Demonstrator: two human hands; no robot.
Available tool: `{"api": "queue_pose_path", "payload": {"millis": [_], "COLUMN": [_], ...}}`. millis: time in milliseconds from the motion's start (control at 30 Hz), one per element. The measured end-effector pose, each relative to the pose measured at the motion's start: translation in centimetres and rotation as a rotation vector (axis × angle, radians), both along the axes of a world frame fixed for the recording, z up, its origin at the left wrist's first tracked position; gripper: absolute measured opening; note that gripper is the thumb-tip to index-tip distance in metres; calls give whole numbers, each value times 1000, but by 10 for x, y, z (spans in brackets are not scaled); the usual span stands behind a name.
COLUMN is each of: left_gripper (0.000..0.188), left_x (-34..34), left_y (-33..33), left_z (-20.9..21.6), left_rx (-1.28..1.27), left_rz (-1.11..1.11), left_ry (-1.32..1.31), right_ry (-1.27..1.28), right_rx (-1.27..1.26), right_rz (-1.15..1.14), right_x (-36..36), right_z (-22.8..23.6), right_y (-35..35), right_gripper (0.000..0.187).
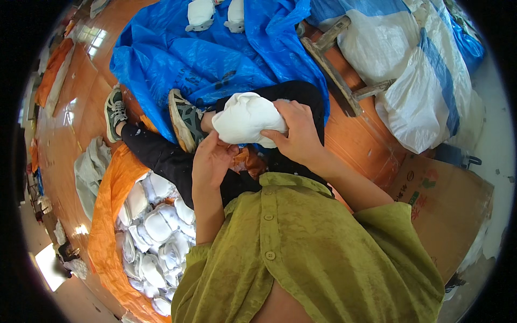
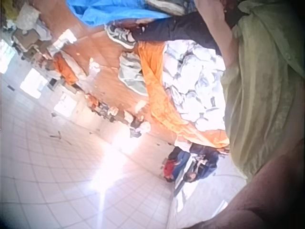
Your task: The person sits on the floor and repeatedly picks up white items from a large orange sack. They unwrap each item by hand, remove the white material, and place the unwrapped items onto a blue tarp nearby.
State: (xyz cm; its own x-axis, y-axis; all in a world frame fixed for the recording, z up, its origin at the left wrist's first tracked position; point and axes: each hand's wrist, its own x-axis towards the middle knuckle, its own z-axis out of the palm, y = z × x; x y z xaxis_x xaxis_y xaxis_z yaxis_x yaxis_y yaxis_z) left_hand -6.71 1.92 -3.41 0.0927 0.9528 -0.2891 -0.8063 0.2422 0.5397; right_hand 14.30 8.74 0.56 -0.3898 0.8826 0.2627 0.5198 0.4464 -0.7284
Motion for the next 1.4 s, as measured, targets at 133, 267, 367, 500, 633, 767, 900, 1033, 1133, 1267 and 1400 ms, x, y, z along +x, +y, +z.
{"api": "queue_pose_path", "payload": {"millis": [133,267,367,500,633,767,900,1033,1133,1267,1400], "left_gripper": [41,47,49,40,27,20,20,22,21,19,18], "left_x": [10,23,23,34,20,24,31,49,48,53,55], "left_y": [0,6,8,2,4,9,8,10,11,12,11], "left_z": [10,23,22,15,7,19,16,27,22,2,-8], "left_rx": [70,19,91,132,-9,17,-4,23,-57,-224,-3], "left_rz": [-50,-12,13,-25,72,160,92,141,198,230,273], "left_ry": [-28,74,-48,-62,1,112,253,397,319,163,514], "right_ry": [-67,-108,-66,-40,50,235,134,98,426,648,644], "right_rx": [62,89,106,-59,-339,-675,-353,-88,-436,-1053,-1241], "right_rz": [83,127,82,55,194,184,81,32,59,219,288], "right_x": [-2,-6,-7,-6,9,12,-2,-10,-7,-7,8], "right_z": [-5,-8,-18,-41,-18,2,2,-9,-26,-13,-9], "right_y": [-3,-12,-16,-13,-4,-1,-4,-1,3,-7,-7], "right_gripper": [41,40,36,36,37,30,14,10,11,16,18]}}
